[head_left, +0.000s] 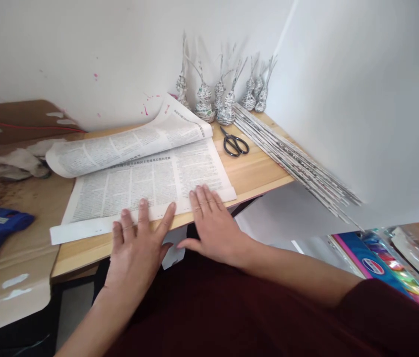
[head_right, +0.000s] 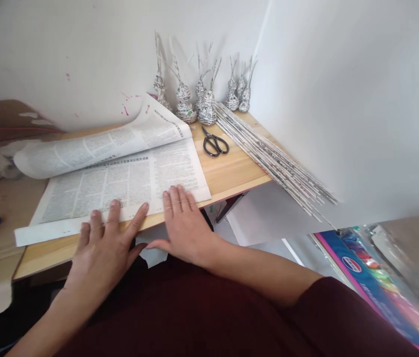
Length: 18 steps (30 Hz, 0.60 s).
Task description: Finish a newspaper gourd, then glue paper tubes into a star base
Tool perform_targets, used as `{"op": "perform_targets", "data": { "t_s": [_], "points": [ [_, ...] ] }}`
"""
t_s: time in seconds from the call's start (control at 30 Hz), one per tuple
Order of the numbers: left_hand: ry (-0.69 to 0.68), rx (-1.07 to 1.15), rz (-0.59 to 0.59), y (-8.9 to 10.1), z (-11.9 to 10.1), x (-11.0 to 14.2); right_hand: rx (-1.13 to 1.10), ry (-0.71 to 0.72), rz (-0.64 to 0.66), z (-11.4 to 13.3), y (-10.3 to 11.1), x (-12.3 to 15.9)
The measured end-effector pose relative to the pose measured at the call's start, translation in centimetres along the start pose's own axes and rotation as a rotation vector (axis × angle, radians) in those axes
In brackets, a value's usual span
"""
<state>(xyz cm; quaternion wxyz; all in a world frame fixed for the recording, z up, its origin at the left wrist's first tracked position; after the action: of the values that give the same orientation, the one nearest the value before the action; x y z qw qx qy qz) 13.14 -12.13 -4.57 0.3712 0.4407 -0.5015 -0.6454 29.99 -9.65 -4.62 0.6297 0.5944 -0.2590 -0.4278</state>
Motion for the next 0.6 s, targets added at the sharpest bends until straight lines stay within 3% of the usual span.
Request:
{"op": "perform_targets", "data": {
  "t_s": [0.23, 0.6],
  "points": [
    [0.049, -0.046, -0.019, -0.5, 1.8, 0.5, 0.155, -0.075, -0.044, -5.3, 1.0, 3.2],
    [0.084, -0.050, 0.002, 0.6, 3.4, 1.3, 0.278, 0.053, -0.283, -6.4, 0.3, 3.8]
  ]
}}
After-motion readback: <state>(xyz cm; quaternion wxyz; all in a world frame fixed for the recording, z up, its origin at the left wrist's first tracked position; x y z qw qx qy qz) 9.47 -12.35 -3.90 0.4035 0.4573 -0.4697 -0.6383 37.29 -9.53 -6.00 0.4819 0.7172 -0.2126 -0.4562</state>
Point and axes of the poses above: each hand's wrist, its own x-axis away from the middle knuckle, its own y-axis out of the back of the hand, z = x × y, the point moved 4 cm from there along -x, towards the middle knuckle
